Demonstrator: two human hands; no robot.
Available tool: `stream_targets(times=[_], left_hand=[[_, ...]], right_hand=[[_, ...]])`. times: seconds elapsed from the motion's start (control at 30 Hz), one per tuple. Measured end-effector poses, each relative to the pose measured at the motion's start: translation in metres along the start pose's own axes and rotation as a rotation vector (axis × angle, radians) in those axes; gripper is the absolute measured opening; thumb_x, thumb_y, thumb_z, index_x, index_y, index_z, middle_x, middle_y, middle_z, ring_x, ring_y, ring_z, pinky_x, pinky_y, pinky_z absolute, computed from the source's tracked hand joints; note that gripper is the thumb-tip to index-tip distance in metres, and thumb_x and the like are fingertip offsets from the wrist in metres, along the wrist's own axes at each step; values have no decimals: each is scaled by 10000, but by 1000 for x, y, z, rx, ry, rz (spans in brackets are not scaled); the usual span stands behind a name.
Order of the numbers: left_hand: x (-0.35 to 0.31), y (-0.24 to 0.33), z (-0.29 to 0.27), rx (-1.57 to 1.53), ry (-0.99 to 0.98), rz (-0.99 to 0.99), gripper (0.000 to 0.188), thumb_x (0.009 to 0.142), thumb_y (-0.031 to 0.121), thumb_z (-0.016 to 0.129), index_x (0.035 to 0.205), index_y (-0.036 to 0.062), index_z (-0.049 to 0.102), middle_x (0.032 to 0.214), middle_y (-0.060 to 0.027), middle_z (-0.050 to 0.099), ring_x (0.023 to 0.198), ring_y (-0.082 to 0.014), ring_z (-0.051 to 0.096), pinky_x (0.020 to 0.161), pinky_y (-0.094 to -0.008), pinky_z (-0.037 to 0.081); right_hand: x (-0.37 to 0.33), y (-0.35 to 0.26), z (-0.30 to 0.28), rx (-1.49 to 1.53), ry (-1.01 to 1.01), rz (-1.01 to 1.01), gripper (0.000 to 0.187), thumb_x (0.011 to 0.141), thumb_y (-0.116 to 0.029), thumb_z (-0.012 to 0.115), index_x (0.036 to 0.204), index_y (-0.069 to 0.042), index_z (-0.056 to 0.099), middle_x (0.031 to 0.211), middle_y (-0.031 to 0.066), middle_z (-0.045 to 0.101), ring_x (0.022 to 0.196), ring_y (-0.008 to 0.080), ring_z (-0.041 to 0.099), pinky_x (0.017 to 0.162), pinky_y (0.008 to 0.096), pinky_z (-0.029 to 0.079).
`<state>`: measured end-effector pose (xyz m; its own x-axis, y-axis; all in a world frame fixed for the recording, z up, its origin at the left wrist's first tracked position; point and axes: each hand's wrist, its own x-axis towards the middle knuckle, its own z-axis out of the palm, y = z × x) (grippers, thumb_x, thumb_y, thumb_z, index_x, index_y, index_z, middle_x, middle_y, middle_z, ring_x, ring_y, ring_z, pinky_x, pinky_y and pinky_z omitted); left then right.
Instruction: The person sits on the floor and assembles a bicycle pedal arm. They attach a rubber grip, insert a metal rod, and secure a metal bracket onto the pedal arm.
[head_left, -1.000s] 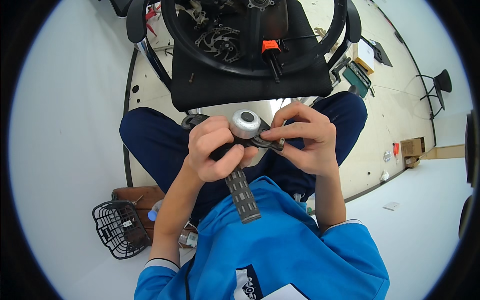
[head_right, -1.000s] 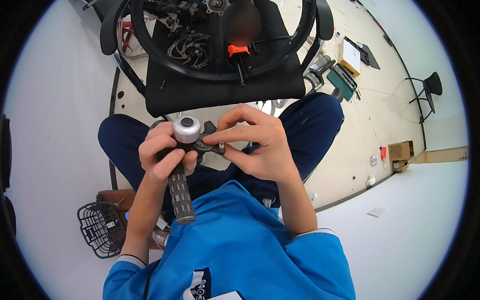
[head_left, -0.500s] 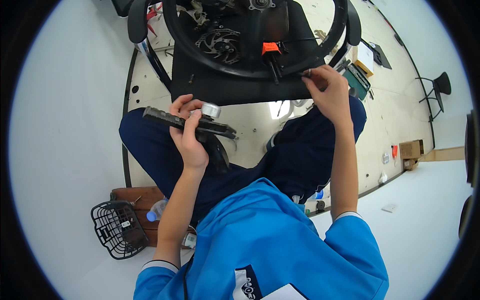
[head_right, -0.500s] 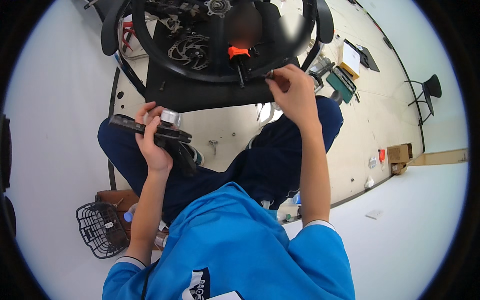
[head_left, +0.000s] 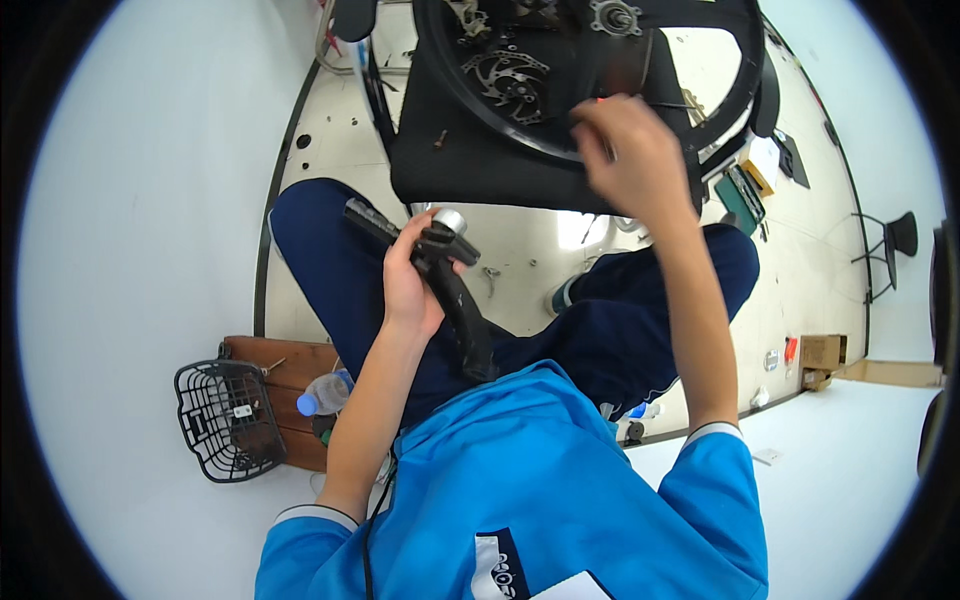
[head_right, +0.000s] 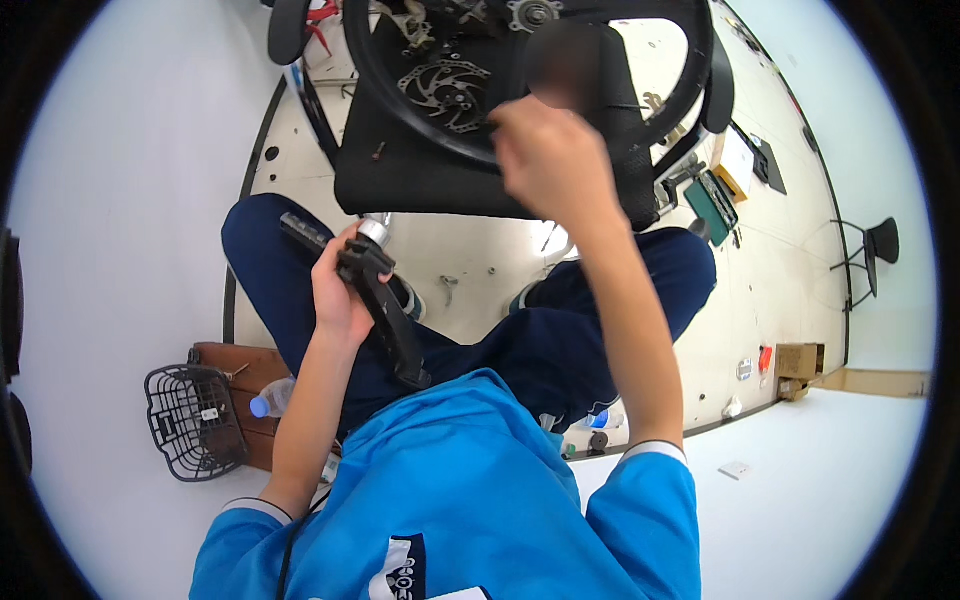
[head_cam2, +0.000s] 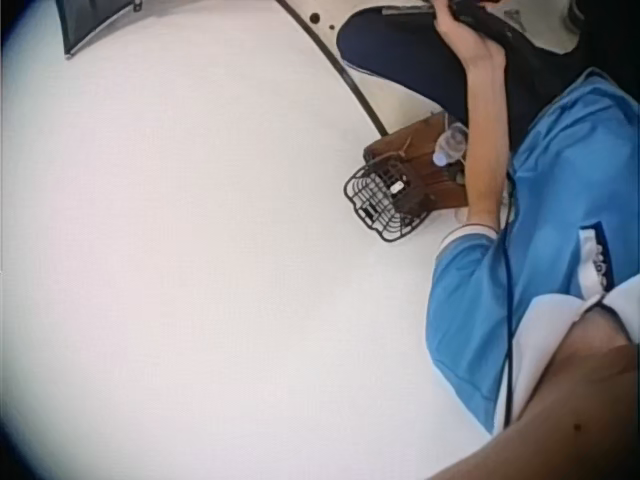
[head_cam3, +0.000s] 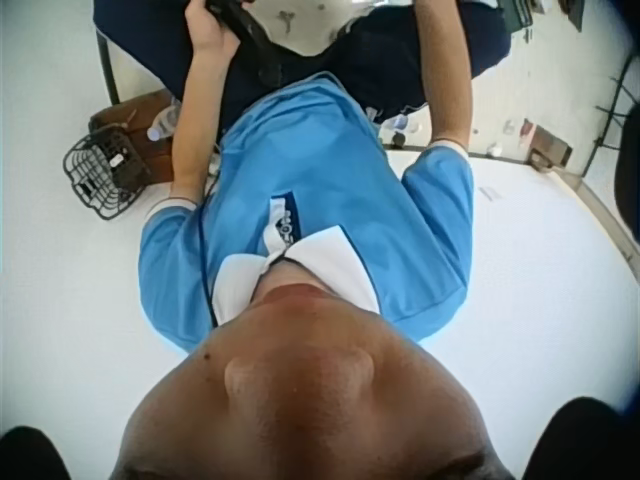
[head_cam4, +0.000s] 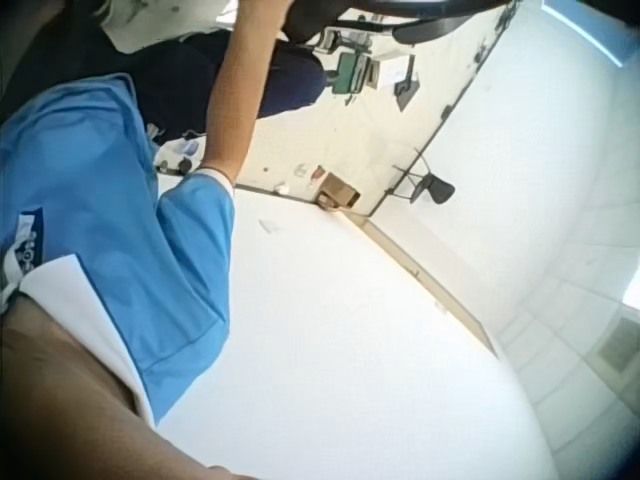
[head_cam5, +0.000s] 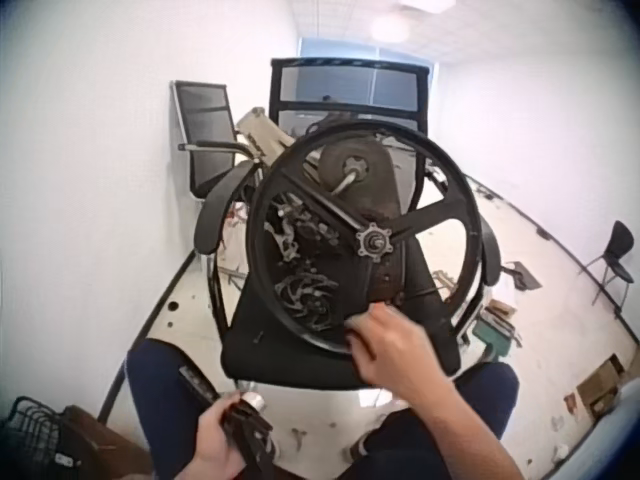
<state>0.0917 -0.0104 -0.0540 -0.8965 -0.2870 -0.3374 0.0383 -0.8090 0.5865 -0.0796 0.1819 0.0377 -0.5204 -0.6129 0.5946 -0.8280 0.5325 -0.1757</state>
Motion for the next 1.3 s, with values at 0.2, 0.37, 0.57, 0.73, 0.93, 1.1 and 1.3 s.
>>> stream_targets(times=[0.2, 0.37, 0.57, 0.73, 0.93, 1.1, 1.3], left_hand=[[-4, 20, 19, 9, 166, 93, 344, 1026, 324, 450, 1228, 55, 521, 878, -56, 564, 718, -142, 528, 659, -292, 460], [-16, 31, 30, 26, 171, 210, 454, 1014, 438, 463, 1269, 63, 497, 799, -42, 544, 688, -124, 556, 633, -296, 476], [-16, 30, 31, 94, 137, 271, 435, 1024, 421, 452, 1221, 38, 514, 831, -37, 550, 664, -101, 553, 601, -248, 468], [-17, 31, 37, 209, 140, 393, 409, 1030, 397, 451, 1166, 21, 537, 875, -42, 572, 667, -91, 556, 603, -241, 465], [-14, 34, 28, 226, 102, 327, 350, 1025, 334, 468, 1188, 30, 526, 941, -46, 589, 730, -109, 556, 665, -261, 468], [-18, 29, 47, 157, 48, 242, 320, 1000, 286, 536, 1190, 29, 532, 944, -37, 575, 785, -90, 559, 691, -252, 461], [-25, 30, 60, 159, -22, 223, 320, 990, 275, 567, 1182, 23, 529, 972, -32, 567, 844, -80, 560, 742, -244, 461]], right_hand=[[14, -39, 101, 333, -256, 55, 228, 804, -169, 702, 980, -25, 690, 905, 149, 644, 873, 336, 639, 764, 417, 527], [21, -43, 151, 341, -168, 140, 176, 805, -164, 701, 919, -30, 695, 858, 146, 631, 795, 347, 642, 707, 437, 527], [30, -54, 157, 213, -112, 88, 119, 813, -98, 687, 885, -3, 691, 824, 132, 640, 726, 308, 639, 665, 387, 521], [36, -41, 151, 401, -132, 32, 154, 836, -75, 679, 973, -8, 696, 804, 122, 678, 699, 256, 667, 661, 324, 535], [-4, -76, 18, 1182, -92, 441, 162, 859, -5, 683, 1002, 67, 656, 825, 113, 704, 721, 144, 683, 663, 250, 556], [-26, -98, 2, 1416, -233, 423, 146, 867, 35, 656, 1005, 83, 663, 864, 138, 699, 770, 171, 702, 704, 268, 577], [-30, -96, 8, 1325, -256, 448, 145, 874, 6, 651, 1003, 66, 682, 828, 123, 698, 761, 154, 694, 702, 254, 570]])
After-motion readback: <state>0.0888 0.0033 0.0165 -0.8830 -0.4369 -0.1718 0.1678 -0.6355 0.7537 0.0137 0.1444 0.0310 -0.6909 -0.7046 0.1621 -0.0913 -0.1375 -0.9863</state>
